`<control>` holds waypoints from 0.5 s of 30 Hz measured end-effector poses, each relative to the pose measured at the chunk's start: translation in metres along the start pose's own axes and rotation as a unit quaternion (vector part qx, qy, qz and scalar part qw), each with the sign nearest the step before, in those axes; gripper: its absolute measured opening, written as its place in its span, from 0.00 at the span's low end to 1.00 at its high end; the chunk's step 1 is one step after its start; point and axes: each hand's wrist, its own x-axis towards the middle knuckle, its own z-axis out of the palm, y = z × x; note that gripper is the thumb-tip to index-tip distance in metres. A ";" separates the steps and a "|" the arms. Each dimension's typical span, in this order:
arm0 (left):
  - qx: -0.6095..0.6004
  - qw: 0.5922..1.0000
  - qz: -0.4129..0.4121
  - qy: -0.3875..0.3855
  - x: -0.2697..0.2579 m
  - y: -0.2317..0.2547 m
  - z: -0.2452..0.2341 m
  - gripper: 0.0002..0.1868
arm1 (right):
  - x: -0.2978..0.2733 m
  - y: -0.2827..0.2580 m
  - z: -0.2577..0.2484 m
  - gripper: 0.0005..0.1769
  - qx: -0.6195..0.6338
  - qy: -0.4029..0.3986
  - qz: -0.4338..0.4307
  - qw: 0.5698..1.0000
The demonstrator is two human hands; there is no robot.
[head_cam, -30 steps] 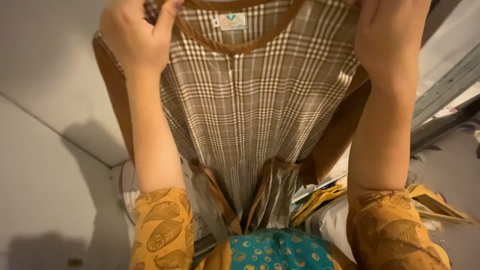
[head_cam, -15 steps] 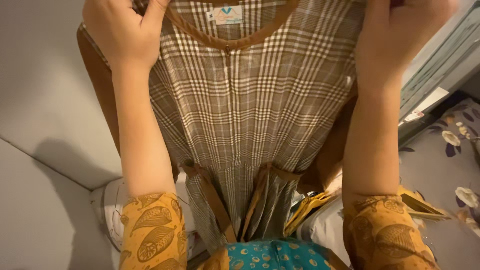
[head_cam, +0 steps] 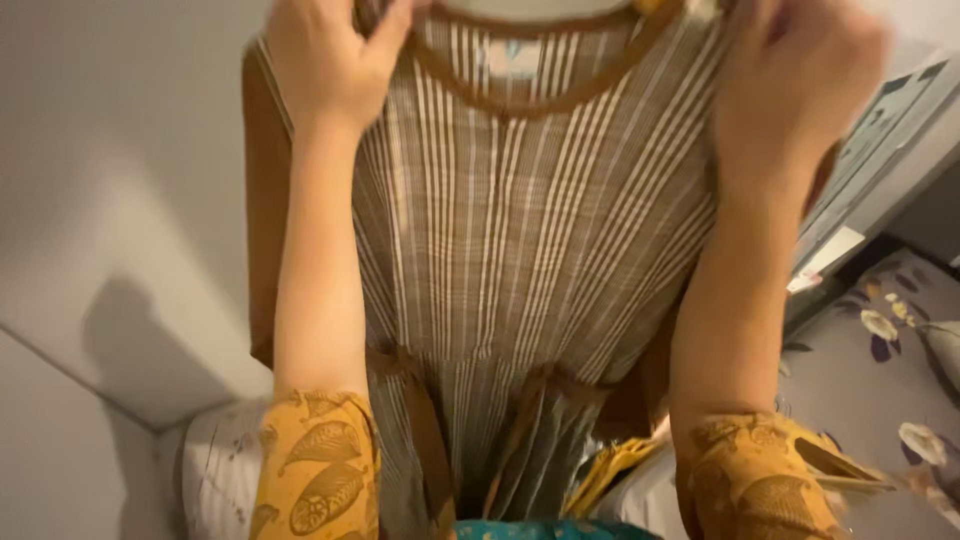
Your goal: The person selects a wooden hanger from a pile, places a plaid dress onto it, and hangs the dress on a closet rod. The person then retrieves another hanger from the pile.
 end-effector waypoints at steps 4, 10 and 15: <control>-0.022 0.995 -0.068 -0.063 0.014 0.017 -0.014 0.13 | 0.017 -0.045 -0.028 0.21 -0.014 -0.154 -0.035 0.987; -0.008 0.981 -0.150 -0.121 0.024 0.021 -0.019 0.18 | 0.020 -0.064 -0.037 0.23 -0.025 -0.181 0.011 0.983; -0.019 0.984 -0.133 -0.113 0.024 0.019 -0.016 0.18 | 0.016 -0.061 -0.037 0.21 -0.018 -0.122 -0.008 0.992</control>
